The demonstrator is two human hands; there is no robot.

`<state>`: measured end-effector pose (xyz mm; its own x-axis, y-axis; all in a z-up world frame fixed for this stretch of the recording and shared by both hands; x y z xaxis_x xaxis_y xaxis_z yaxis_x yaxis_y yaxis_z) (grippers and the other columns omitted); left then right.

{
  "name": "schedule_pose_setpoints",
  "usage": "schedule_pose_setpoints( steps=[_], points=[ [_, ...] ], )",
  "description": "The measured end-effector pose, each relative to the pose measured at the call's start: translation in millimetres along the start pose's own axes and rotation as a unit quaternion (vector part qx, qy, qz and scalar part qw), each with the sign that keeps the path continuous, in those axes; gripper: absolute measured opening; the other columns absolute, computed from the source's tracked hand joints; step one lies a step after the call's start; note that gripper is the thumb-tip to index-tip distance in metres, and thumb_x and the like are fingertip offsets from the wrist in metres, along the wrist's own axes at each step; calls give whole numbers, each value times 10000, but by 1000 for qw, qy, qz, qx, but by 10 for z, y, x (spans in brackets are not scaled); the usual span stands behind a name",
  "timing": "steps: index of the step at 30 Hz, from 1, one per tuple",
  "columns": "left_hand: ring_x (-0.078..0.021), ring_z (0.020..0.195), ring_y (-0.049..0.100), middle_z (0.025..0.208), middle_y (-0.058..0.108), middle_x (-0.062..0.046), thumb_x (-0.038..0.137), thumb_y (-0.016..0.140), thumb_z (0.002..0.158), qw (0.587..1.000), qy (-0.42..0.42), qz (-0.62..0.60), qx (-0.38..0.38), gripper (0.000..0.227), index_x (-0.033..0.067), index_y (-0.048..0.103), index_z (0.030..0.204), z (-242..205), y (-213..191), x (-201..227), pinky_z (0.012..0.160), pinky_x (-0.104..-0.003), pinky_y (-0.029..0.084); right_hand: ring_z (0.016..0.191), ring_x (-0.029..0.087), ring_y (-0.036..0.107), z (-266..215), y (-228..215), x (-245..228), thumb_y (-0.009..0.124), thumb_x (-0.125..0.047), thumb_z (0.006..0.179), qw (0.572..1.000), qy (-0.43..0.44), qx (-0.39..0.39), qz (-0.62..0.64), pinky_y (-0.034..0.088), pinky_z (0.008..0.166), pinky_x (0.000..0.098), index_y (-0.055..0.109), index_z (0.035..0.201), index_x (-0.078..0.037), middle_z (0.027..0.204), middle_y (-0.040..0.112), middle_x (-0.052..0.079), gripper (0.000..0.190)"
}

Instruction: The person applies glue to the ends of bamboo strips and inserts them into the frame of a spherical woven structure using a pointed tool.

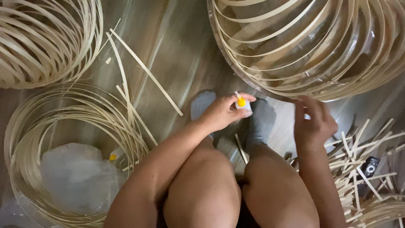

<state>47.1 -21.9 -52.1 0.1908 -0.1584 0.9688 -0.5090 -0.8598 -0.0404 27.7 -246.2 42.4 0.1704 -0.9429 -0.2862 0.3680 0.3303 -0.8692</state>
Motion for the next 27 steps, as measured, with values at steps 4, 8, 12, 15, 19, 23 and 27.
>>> schedule_pose_setpoints(
  steps=[4,8,12,15,19,23,27],
  points=[
    [-158,964,741,1157,757,-67,271,731,957,1000,11,-4,7,395,193,634,1332,-3,5,32,841,-299,594,852,215,752,-36,-10,-45,874,-68,1033,999,-43,15,-18,574,712,312,775,1074,-83,1054,763,104,109],
    [-175,888,754,1090,779,-80,275,736,944,999,-23,23,15,400,188,639,1323,-15,-65,38,801,-307,595,783,229,727,-4,-32,-38,883,-54,990,999,-38,5,-3,556,685,317,786,1050,-103,1026,759,87,125],
    [-156,914,763,1091,768,-81,280,734,951,1000,10,1,26,396,177,637,1321,-41,-93,76,810,-294,611,813,226,730,-47,9,-20,864,-41,987,1000,-13,-11,3,558,692,305,789,1061,-109,1041,750,72,126],
    [-148,876,749,1048,767,-79,288,732,943,1000,-2,25,14,411,185,638,1330,-23,-83,61,794,-295,595,871,212,752,-44,47,15,838,-35,1012,1000,0,-16,14,576,732,300,775,1063,-114,1053,743,58,113],
    [-165,820,738,1023,772,-75,286,730,932,999,-41,19,10,418,182,641,1327,-12,-86,41,778,-304,579,807,264,709,-35,39,26,854,-50,987,1000,-3,-15,3,551,699,338,773,1021,-90,995,733,84,96],
    [-167,850,738,1032,760,-69,284,737,932,999,-22,25,7,420,181,637,1328,-36,-71,84,794,-303,577,792,259,701,-26,66,8,848,-55,984,1000,-13,-19,-1,550,721,353,769,1021,-77,993,733,86,89],
    [-164,920,720,1062,754,-64,279,704,936,999,-14,33,-10,420,192,625,1339,-22,-2,75,809,-313,579,859,197,740,-6,56,6,834,-65,1018,999,-28,-30,-2,572,729,315,755,1080,-87,1049,757,75,103]
  ],
)
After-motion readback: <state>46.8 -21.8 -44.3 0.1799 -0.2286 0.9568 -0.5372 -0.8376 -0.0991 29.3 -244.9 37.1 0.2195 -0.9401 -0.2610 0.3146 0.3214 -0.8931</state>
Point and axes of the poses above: each hand's wrist, its own z-axis towards the middle knuckle, its own y-axis out of the palm, x = y × z, the point moved 8 cm from there along z, towards the middle knuckle
